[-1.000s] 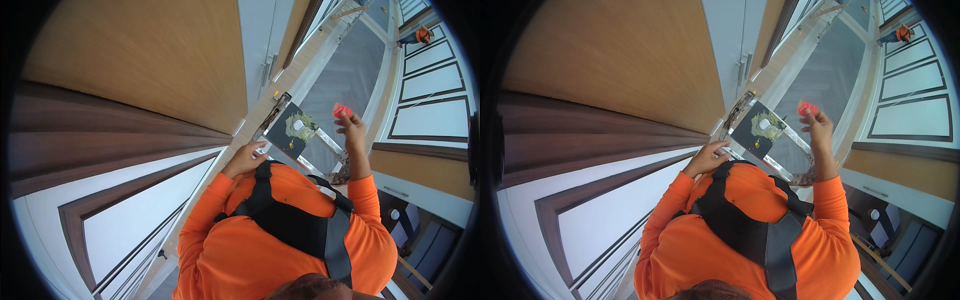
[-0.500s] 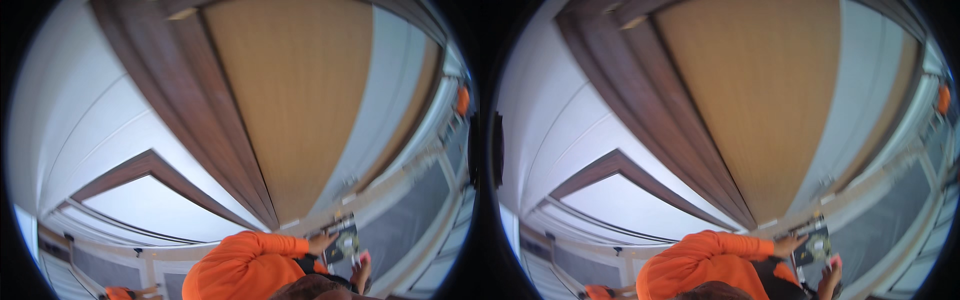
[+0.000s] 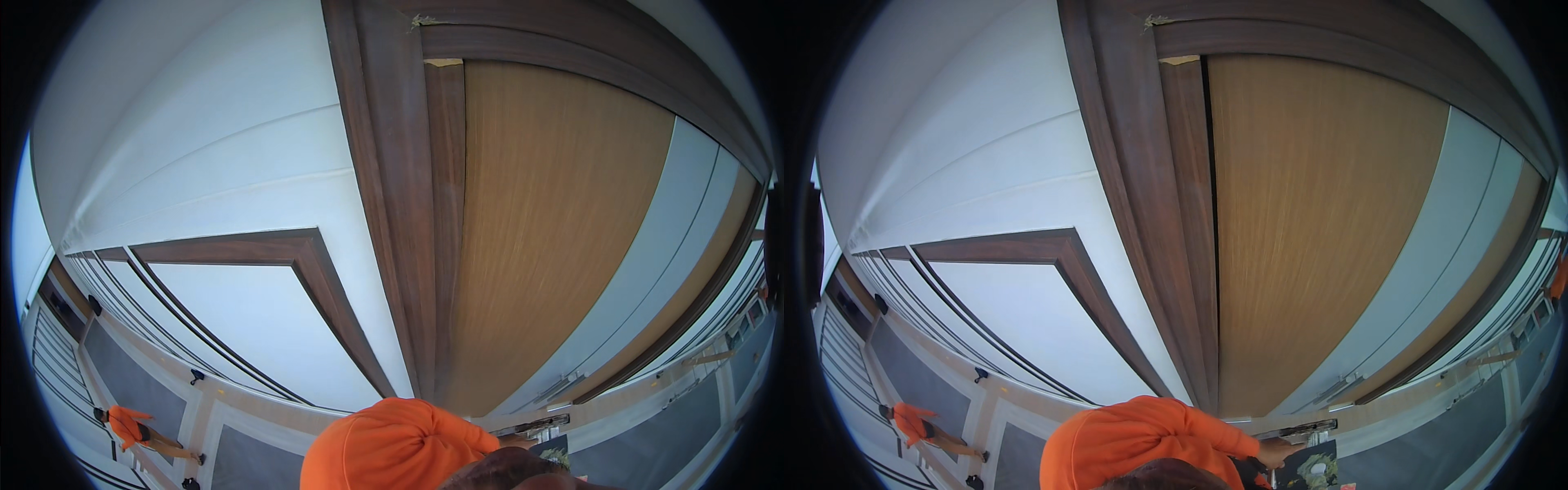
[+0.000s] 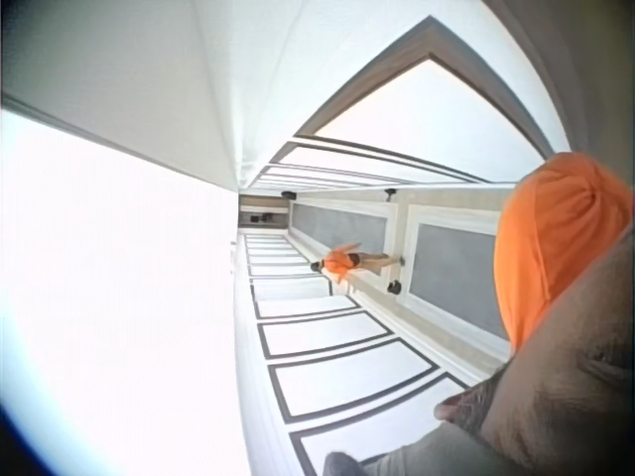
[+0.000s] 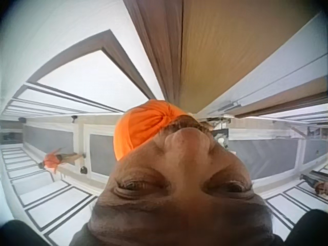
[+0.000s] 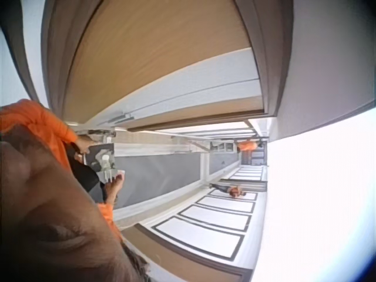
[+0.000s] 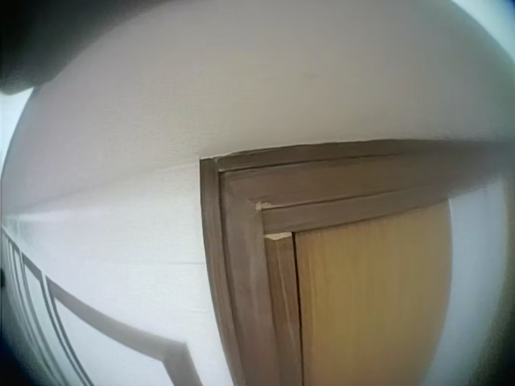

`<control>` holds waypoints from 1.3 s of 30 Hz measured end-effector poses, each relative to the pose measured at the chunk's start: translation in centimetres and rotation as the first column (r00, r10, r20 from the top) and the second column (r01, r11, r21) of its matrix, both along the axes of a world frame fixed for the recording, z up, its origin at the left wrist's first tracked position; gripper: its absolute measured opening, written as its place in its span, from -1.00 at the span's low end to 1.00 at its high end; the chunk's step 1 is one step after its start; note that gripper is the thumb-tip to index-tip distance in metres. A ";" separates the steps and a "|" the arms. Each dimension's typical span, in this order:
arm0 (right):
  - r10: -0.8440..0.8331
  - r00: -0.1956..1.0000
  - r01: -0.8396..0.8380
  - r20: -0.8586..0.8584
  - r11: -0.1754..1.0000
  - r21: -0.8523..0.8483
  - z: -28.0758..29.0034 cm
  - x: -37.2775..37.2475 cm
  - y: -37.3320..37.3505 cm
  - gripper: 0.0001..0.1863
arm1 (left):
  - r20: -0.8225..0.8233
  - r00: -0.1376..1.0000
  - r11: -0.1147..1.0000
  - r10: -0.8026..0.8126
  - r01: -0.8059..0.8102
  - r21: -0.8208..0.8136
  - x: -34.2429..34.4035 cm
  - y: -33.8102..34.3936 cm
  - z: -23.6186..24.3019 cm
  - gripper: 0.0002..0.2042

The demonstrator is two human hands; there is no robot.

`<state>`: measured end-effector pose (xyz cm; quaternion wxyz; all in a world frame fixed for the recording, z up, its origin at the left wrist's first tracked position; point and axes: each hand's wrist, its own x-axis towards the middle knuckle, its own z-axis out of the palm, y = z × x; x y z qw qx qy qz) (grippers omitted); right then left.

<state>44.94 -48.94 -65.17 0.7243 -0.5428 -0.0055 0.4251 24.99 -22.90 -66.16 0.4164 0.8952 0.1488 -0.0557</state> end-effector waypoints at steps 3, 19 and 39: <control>-0.143 0.987 0.151 0.070 0.980 -0.128 -1.1 2.9 -0.8 -0.45 | 0.303 0.952 0.993 0.043 -0.008 -0.114 -2.0 -0.6 -4.1 -0.32; -0.218 0.945 0.096 0.242 0.897 0.432 20.9 13.0 4.7 -0.66 | 0.054 0.949 0.292 0.312 -0.041 -0.956 2.5 1.8 11.9 -0.72; 0.095 0.944 -0.243 0.316 0.848 0.470 26.6 -5.8 29.1 -0.70 | 0.245 0.092 0.246 0.965 -0.001 -0.969 -15.2 6.6 21.2 -0.69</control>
